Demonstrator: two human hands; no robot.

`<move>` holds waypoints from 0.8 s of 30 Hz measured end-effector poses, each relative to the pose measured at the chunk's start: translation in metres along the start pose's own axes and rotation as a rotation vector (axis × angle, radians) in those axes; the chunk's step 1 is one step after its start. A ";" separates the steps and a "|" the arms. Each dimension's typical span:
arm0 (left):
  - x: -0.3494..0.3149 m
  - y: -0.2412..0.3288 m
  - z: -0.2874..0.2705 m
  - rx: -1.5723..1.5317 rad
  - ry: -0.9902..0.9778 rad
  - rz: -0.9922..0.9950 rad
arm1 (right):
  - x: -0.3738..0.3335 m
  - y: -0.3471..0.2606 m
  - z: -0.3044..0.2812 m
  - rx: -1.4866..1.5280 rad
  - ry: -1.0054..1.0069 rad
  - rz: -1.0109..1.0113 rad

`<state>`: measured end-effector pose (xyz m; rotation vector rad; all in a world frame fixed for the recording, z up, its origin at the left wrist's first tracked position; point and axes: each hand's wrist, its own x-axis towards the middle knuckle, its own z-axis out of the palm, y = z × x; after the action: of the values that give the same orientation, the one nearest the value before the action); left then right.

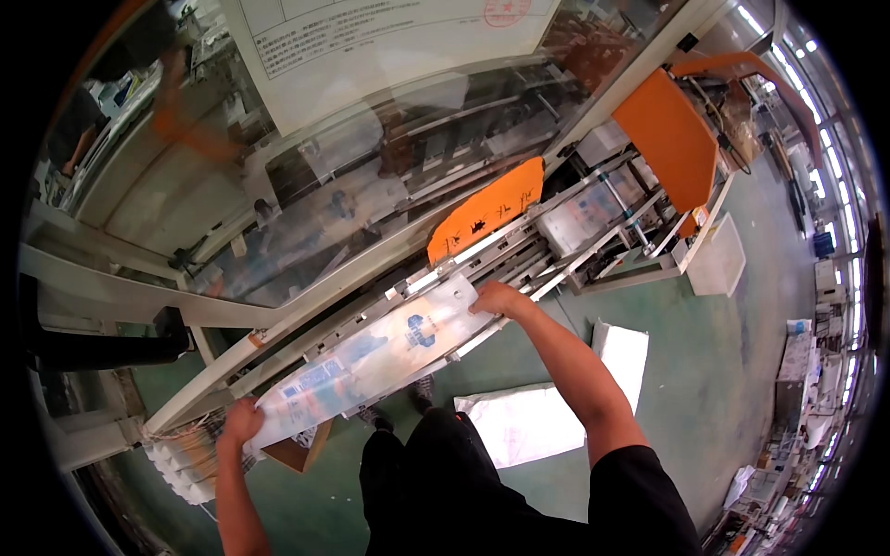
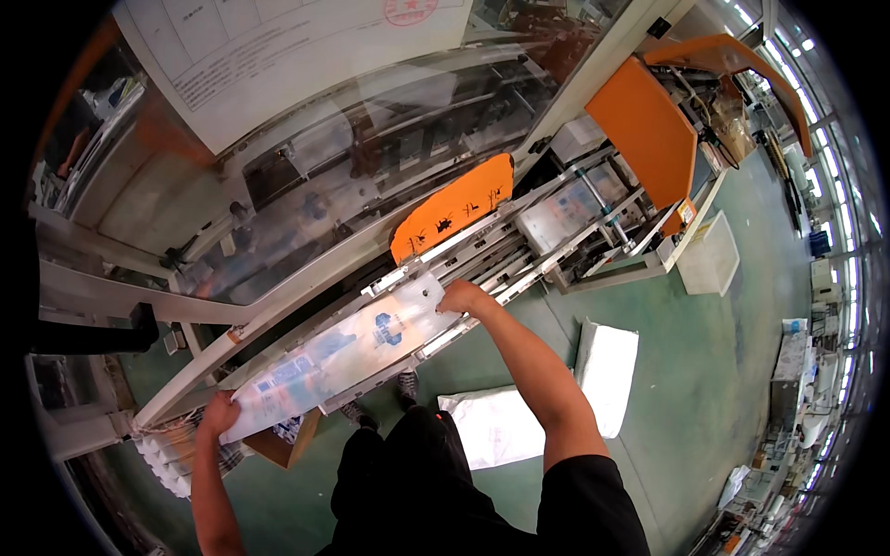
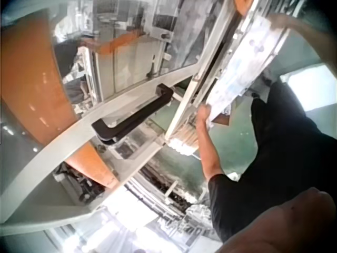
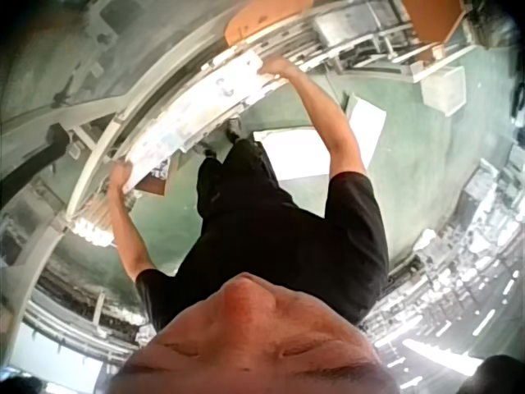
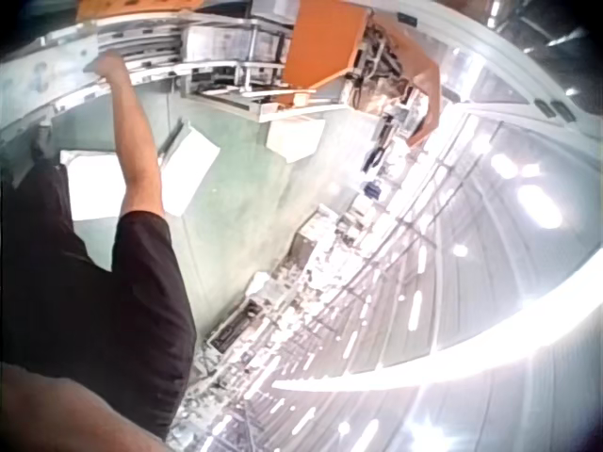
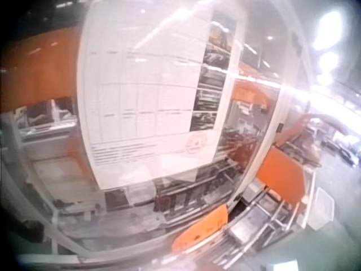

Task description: The person repeatedly retrieves plastic packaging sleeves from a hanging rack, opens them by hand, and slides stacks of product into the sleeves on an industrial conveyor line.

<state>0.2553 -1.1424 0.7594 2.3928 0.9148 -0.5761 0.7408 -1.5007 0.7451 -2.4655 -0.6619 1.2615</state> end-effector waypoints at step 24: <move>0.056 0.035 -0.068 0.221 -0.137 -0.054 | 0.014 0.005 -0.009 0.409 -0.325 0.302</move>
<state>0.3319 -1.0969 0.7924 2.4906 0.8985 -0.8916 0.7568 -1.4979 0.7381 -2.0921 -0.0758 1.7335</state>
